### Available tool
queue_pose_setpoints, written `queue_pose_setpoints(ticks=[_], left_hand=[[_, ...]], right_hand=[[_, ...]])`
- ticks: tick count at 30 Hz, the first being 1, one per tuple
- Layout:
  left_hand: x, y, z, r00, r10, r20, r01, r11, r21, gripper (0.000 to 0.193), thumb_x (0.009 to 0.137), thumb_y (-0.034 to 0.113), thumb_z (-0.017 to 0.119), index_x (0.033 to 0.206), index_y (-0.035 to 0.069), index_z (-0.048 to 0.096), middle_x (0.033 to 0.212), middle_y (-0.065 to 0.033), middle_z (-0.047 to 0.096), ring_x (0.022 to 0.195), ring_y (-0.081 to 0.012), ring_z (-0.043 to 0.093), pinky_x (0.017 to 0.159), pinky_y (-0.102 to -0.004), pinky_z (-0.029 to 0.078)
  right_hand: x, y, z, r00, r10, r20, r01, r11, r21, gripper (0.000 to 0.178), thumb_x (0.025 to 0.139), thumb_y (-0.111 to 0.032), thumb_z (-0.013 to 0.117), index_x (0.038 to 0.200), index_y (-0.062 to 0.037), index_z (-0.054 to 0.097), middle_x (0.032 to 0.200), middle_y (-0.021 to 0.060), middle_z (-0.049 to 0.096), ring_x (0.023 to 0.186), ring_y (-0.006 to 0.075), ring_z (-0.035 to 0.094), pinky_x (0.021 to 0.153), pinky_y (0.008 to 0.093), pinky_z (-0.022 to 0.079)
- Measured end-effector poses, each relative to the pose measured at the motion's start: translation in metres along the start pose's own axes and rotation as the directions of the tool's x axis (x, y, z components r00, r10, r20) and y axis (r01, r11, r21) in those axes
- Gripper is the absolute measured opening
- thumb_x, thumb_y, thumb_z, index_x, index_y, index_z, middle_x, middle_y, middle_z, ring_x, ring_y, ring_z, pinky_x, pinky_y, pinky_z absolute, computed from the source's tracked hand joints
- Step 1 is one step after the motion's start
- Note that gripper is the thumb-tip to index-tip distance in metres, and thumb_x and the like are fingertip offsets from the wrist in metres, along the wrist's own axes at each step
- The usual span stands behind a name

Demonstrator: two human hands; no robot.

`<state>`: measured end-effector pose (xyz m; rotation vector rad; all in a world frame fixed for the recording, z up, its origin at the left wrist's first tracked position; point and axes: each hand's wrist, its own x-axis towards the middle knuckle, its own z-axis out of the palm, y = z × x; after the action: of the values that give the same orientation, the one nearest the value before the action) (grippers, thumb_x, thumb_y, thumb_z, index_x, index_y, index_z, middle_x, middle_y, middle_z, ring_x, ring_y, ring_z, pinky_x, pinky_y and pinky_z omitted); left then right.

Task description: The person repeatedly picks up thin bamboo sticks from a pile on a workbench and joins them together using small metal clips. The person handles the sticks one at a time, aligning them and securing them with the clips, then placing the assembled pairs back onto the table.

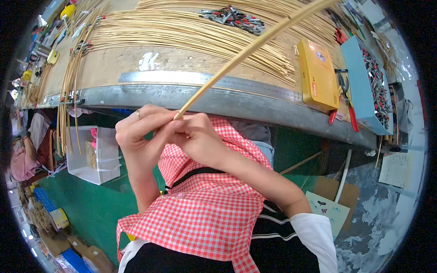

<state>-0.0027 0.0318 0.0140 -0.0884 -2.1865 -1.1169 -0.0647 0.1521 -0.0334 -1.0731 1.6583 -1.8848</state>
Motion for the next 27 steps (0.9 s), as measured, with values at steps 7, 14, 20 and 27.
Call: queue_pose_setpoints(ticks=[7,14,20,27], left_hand=[[-0.002,-0.009,-0.001,0.999,-0.05,0.007,0.05,0.998,0.031,0.017,0.066,-0.003,0.074,0.083,0.002,0.071,0.073,-0.0087,0.067,0.062,-0.0165,0.063,0.055,-0.0249,0.047],[0.0,-0.016,0.003,0.966,-0.106,0.236,0.12,0.992,-0.049,0.018,0.068,-0.003,0.074,0.086,0.0,0.071,0.075,-0.0091,0.068,0.063,-0.0157,0.064,0.056,-0.0241,0.048],[-0.005,-0.017,0.017,0.878,-0.276,0.392,0.46,0.716,-0.526,0.013,0.081,0.006,0.067,0.09,-0.002,0.07,0.075,-0.0098,0.068,0.066,-0.0135,0.065,0.058,-0.025,0.05],[-0.008,-0.031,0.018,0.866,-0.257,0.43,0.482,0.662,-0.574,0.013,0.084,0.006,0.065,0.085,-0.006,0.07,0.064,-0.0062,0.062,0.054,-0.0086,0.054,0.049,-0.022,0.042]], right_hand=[[0.002,-0.055,-0.066,0.98,0.15,-0.135,-0.151,0.989,0.001,0.021,0.081,0.004,0.063,0.102,0.004,0.064,0.087,0.0096,0.066,0.07,0.011,0.061,0.06,0.022,0.05],[-0.001,-0.055,-0.074,0.954,-0.08,-0.288,0.113,0.988,0.1,0.008,0.079,0.008,0.066,0.087,0.0064,0.067,0.07,0.0087,0.063,0.056,0.0092,0.056,0.048,0.0187,0.045],[-0.003,-0.051,-0.068,0.98,-0.087,-0.177,0.101,0.992,0.071,0.009,0.077,0.008,0.067,0.085,0.007,0.066,0.074,0.0112,0.064,0.059,0.0123,0.059,0.05,0.0212,0.046],[0.02,-0.054,-0.084,0.971,-0.162,0.175,0.188,0.971,-0.148,0.013,0.074,0.002,0.071,0.087,0.0056,0.067,0.08,0.0137,0.066,0.066,0.0159,0.062,0.058,0.0254,0.049]])
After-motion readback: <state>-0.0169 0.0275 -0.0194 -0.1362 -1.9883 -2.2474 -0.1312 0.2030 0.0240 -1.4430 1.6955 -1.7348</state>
